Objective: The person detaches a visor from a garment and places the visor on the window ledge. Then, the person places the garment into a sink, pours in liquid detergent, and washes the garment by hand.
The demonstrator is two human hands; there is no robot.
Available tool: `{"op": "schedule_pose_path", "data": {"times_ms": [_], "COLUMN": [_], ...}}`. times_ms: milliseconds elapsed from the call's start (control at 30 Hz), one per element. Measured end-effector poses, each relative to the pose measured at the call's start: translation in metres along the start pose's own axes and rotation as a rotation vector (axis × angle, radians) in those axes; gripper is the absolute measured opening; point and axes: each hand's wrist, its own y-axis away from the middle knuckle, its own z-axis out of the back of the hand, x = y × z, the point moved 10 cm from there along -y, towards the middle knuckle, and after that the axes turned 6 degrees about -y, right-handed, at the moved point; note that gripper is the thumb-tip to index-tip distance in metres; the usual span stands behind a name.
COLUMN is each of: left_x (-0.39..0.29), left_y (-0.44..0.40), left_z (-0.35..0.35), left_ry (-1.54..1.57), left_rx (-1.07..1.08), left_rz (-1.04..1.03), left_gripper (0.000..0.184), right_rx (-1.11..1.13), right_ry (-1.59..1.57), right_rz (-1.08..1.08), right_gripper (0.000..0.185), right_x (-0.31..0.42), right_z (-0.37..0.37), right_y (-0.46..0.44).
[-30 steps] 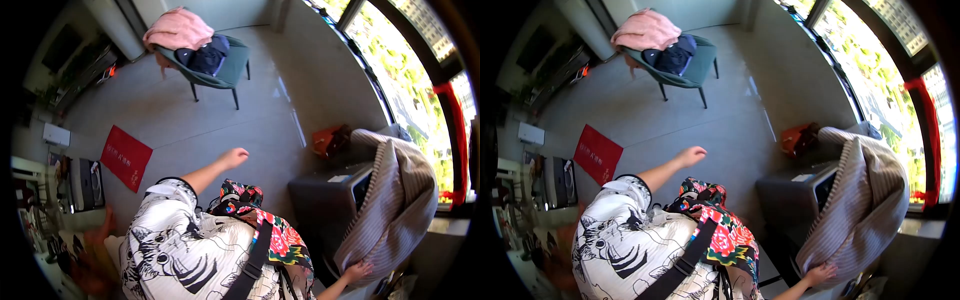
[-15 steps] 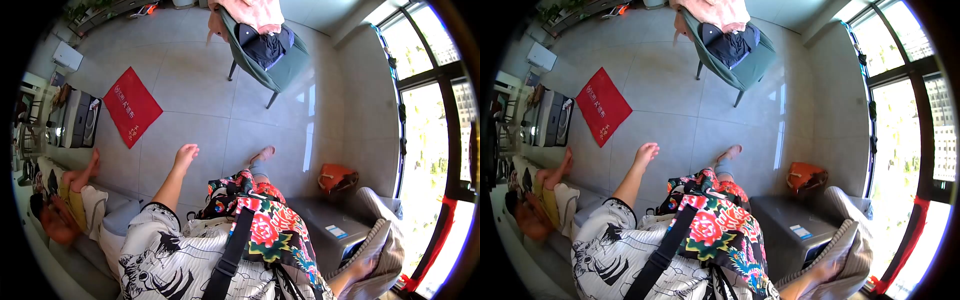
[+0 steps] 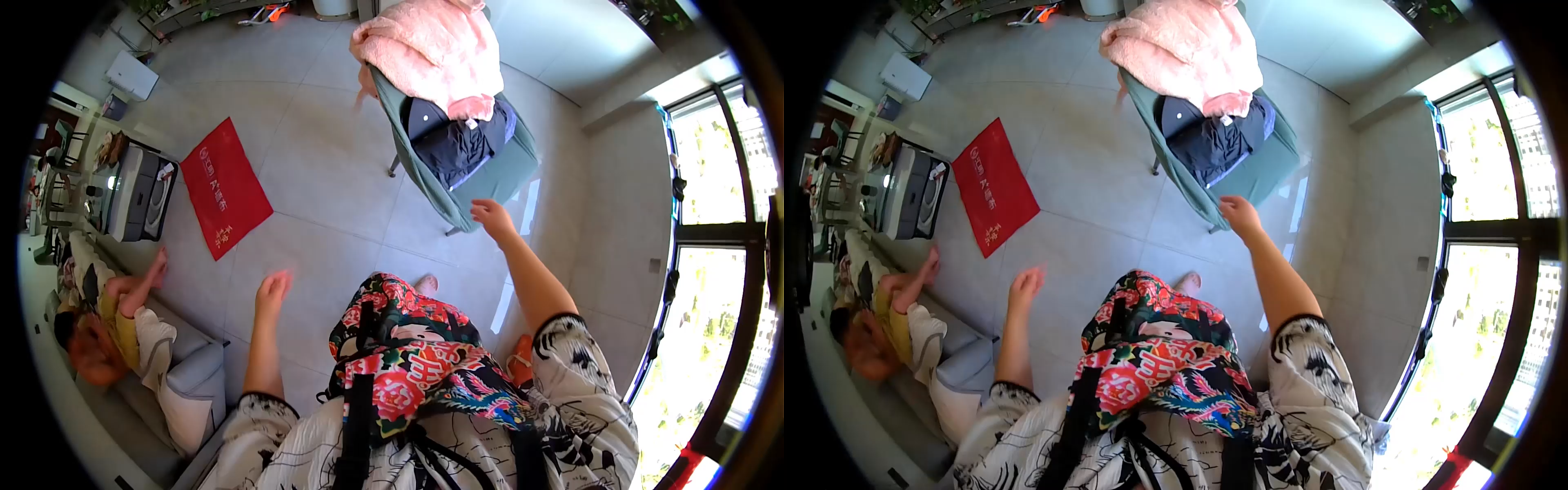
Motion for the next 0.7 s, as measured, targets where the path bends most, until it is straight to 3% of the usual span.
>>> {"op": "schedule_pose_path", "data": {"times_ms": [167, 233, 267, 333, 400, 500, 533, 567, 633, 667, 700], "left_x": [0.046, 0.034, 0.035, 0.014, -0.045, -0.118, -0.126, -0.129, -0.136, -0.136, -0.136], "left_y": [0.01, 0.007, 0.001, -0.052, -0.11, -0.166, -0.185, -0.203, -0.233, -0.247, -0.257], "left_z": [0.048, 0.053, 0.057, 0.055, 0.039, 0.028, 0.026, 0.018, -0.003, -0.025, -0.047], "left_ry": [-0.121, -0.149, -0.172, -0.201, -0.382, -0.423, -0.443, -0.414, -0.398, -0.467, -0.534], "left_rx": [-0.14, -0.2, -0.171, -0.111, 0.058, 0.078, 0.095, 0.137, 0.212, 0.305, 0.395], "left_rz": [0.282, 0.383, 0.422, 0.46, 0.213, 0.03, 0.031, 0.04, 0.064, 0.062, 0.053], "left_gripper": [0.021, 0.021, 0.023, 0.024, 0.027, 0.028, 0.028, 0.027, 0.026, 0.026, 0.026], "right_rx": [0.012, -0.033, -0.168, -0.284, -0.35, -0.396, -0.496, -0.504, -0.287, -0.445, -0.496], "right_ry": [0.151, 0.034, 0.15, 0.269, 0.436, 0.499, 0.604, 0.595, 0.329, 0.277, 0.17], "right_rz": [0.112, 0.134, 0.081, 0.035, -0.077, -0.234, -0.2, -0.224, -0.26, -0.12, -0.109], "right_gripper": [0.045, 0.054, 0.068, 0.075, 0.095, 0.106, 0.091, 0.091, 0.067, 0.049, 0.046], "right_x": [0.061, 0.094, 0.113, 0.122, 0.122, 0.12, 0.125, 0.119, 0.104, 0.099, 0.098], "right_z": [-0.076, -0.094, -0.087, -0.092, -0.097, -0.105, -0.101, -0.097, -0.099, -0.084, -0.068], "right_y": [-0.143, -0.18, -0.178, -0.212, -0.235, -0.243, -0.241, -0.242, -0.232, -0.218, -0.196]}}
